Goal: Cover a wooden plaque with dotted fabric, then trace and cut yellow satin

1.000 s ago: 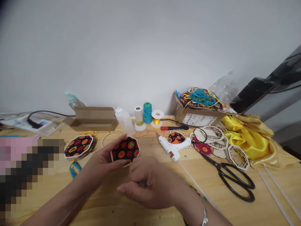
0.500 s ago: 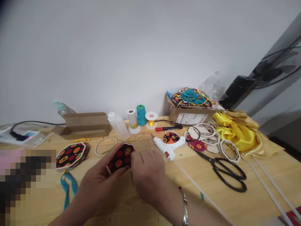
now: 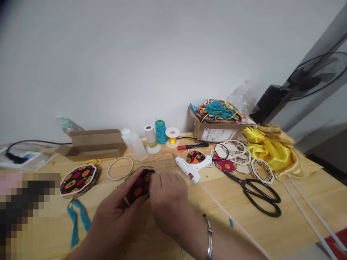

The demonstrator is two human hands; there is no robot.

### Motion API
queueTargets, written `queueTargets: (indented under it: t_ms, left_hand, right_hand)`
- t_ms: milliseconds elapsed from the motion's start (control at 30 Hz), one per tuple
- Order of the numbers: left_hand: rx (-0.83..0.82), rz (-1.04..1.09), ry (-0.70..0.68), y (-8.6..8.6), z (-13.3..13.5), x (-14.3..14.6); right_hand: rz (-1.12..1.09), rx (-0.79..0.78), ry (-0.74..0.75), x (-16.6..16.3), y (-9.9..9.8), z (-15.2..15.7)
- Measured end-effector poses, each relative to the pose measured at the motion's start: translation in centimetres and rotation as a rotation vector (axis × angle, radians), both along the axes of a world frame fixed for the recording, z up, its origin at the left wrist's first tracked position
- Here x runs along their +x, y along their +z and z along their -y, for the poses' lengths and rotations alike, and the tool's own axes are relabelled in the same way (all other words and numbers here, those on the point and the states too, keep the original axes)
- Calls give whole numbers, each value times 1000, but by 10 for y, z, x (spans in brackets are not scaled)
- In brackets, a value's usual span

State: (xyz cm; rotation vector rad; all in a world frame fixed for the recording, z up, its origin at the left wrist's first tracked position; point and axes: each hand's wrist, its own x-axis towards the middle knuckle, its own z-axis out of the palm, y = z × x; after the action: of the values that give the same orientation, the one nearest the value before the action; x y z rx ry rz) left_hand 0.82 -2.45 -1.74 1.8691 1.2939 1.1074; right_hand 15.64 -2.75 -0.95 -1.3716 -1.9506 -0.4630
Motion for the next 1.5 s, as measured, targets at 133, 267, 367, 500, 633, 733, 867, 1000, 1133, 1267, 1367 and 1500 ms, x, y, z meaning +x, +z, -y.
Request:
queueTargets:
  t_ms: [133, 267, 367, 500, 633, 733, 867, 1000, 1133, 1267, 1367, 1500]
  left_hand:
    - [12, 4, 3, 1, 3, 1]
    - [-6, 20, 1, 1, 6, 1]
    - [-56, 62, 1, 1, 6, 1]
    - [-222, 202, 9, -1, 1, 0]
    - [-468, 385, -11, 4, -9, -4]
    - [-573, 499, -24, 9, -16, -8]
    - [-629, 561, -55, 14, -19, -11]
    - [-635, 539, -147, 14, -15, -11]
    - [-592, 475, -299, 11, -11, -10]
    - [-501, 394, -394, 9, -10, -10]
    - [-452, 349, -408, 8, -11, -11]
    - [-388, 290, -397, 5, -12, -13]
  right_hand:
    - [15, -11, -9, -1, 1, 2]
    - [-16, -25, 9, 1, -3, 2]
    - [-38, -47, 7, 1, -6, -1]
    - [-181, -129, 46, 4, 0, -3]
    - [-339, -689, 521, 15, 23, 3]
    - [-299, -1131, 916, 24, 37, 6]
    - [-541, -1046, 712, 29, 37, -6]
    - [-864, -846, 251, 34, 27, -27]
    - [-1018, -1119, 343, 40, 21, -34]
    - [-1125, -1229, 409, 42, 21, -32]
    - [-1107, -1176, 405, 41, 22, -31]
    - [-1036, -1089, 405, 37, 22, -30]
